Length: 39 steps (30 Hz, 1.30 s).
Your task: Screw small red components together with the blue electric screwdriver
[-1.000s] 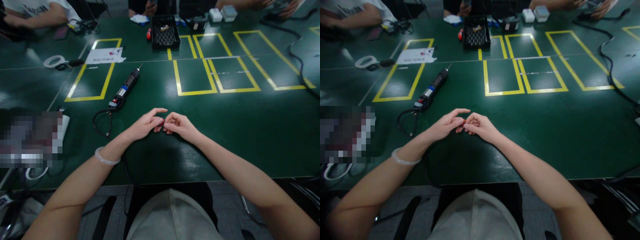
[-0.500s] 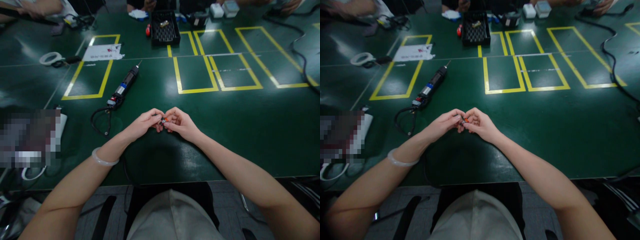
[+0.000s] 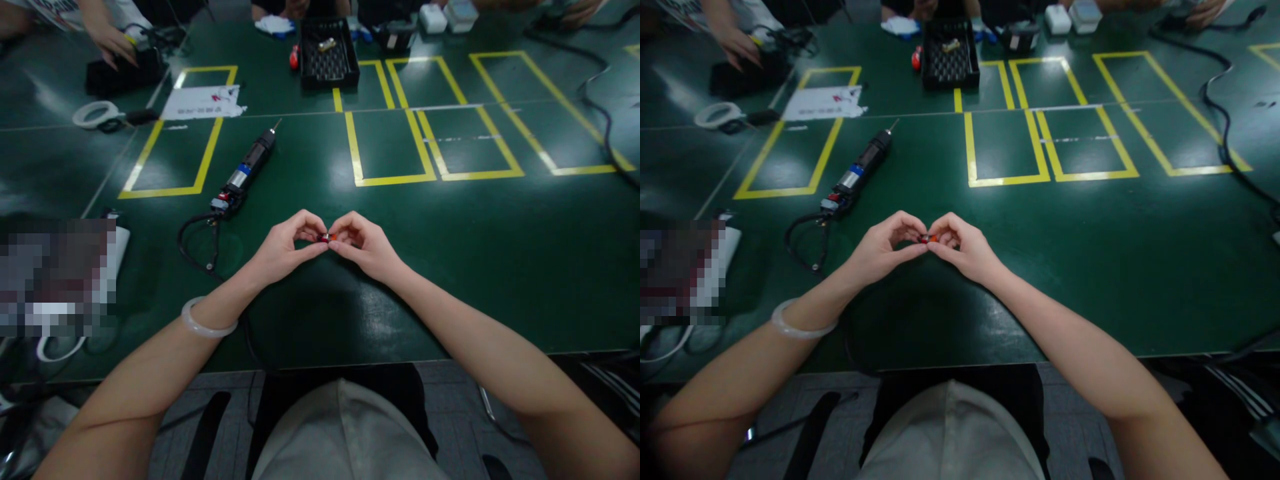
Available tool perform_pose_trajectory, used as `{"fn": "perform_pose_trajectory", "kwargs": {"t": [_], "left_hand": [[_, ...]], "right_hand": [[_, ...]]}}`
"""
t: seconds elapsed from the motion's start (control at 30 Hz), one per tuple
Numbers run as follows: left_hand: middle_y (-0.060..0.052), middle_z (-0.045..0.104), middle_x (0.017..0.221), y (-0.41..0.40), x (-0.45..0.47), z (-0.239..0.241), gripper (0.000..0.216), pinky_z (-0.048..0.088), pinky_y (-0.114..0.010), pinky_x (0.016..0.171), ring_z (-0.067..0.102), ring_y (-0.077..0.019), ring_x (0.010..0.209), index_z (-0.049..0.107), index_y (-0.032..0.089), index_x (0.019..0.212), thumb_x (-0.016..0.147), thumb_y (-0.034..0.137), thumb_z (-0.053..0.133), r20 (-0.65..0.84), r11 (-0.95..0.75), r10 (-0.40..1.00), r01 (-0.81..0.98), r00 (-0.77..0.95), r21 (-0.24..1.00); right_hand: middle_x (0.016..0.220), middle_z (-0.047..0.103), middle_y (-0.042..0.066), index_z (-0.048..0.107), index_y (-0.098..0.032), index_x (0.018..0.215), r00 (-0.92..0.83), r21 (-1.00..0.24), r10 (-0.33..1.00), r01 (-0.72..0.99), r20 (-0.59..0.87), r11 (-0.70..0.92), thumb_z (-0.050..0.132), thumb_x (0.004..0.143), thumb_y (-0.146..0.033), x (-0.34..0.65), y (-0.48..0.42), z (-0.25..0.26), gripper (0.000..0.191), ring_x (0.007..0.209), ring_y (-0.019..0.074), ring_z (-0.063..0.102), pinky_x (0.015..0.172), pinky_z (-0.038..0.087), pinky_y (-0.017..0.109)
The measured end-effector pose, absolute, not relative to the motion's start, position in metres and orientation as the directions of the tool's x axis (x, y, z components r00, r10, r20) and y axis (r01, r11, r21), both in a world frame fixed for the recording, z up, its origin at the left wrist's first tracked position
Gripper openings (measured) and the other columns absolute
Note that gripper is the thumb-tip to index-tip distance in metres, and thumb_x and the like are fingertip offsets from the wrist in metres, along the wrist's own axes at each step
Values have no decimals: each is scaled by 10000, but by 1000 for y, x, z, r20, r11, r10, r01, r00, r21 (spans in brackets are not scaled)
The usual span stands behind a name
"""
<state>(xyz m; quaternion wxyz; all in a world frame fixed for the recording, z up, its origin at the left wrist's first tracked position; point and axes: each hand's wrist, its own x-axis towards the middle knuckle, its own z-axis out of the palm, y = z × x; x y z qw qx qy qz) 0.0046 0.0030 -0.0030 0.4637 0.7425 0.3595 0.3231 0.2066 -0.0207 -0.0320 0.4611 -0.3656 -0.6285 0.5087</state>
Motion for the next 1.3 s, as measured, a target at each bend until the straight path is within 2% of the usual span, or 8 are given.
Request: {"fn": "perform_pose_trajectory", "kwargs": {"t": [0.33,0.7,0.83,0.97,1.03,1.17,1.23,1.3], "left_hand": [[-55,653,1056,4,5,-6,298,564,-332,908,666,-174,958,597,186,1101,856,300,724,210,-377,837,254,505,891],[-50,670,1031,7,1,-10,194,553,-329,880,663,-185,955,645,192,1050,911,328,661,210,-483,785,364,582,796],[-68,657,1105,17,-9,-4,216,520,-387,948,636,-227,1048,637,195,1101,940,334,601,276,-588,781,511,560,628],[-91,576,1358,46,-52,0,421,374,-513,1112,475,-336,1329,580,208,1279,925,436,599,428,-453,863,787,270,418],[-80,553,1406,64,-81,-4,627,349,-538,1105,405,-369,1393,512,194,1381,874,548,621,403,-314,902,878,156,361],[-98,603,1347,85,-119,-13,892,374,-527,1027,454,-368,1356,476,116,1423,769,708,600,231,-145,970,942,75,304],[-88,587,1365,81,-114,-11,855,371,-515,1020,454,-355,1358,478,115,1425,813,709,546,270,-174,958,948,99,268],[-65,563,1389,70,-95,-4,686,382,-498,1024,464,-325,1347,502,171,1409,903,634,488,363,-244,920,940,147,238]], "right_hand": [[969,663,20,556,-224,1068,-281,-939,913,91,295,332,638,870,-234,207,-19,-35,215,766,127,626,666,513,277],[938,629,31,594,-214,962,-305,-779,849,348,432,522,647,876,-187,210,-23,-28,105,807,157,606,730,511,312],[909,652,22,604,-208,967,-265,-811,875,337,406,478,667,882,-207,212,-21,-30,106,768,150,611,722,501,309],[900,669,17,608,-206,995,-225,-862,907,295,356,412,665,880,-210,213,-19,-32,127,739,139,612,713,499,301],[884,670,14,615,-202,1035,-220,-876,912,272,346,398,657,878,-199,213,-18,-33,162,729,134,611,705,497,295],[874,672,14,633,-198,1063,-223,-886,918,265,328,380,663,867,-185,212,-18,-33,199,731,134,612,706,499,292],[875,674,17,645,-193,1027,-223,-888,920,265,323,376,670,863,-180,211,-18,-32,167,736,134,614,706,496,291],[869,673,16,649,-190,994,-223,-891,922,264,317,370,680,857,-180,211,-18,-32,140,729,132,609,700,491,288]]}}
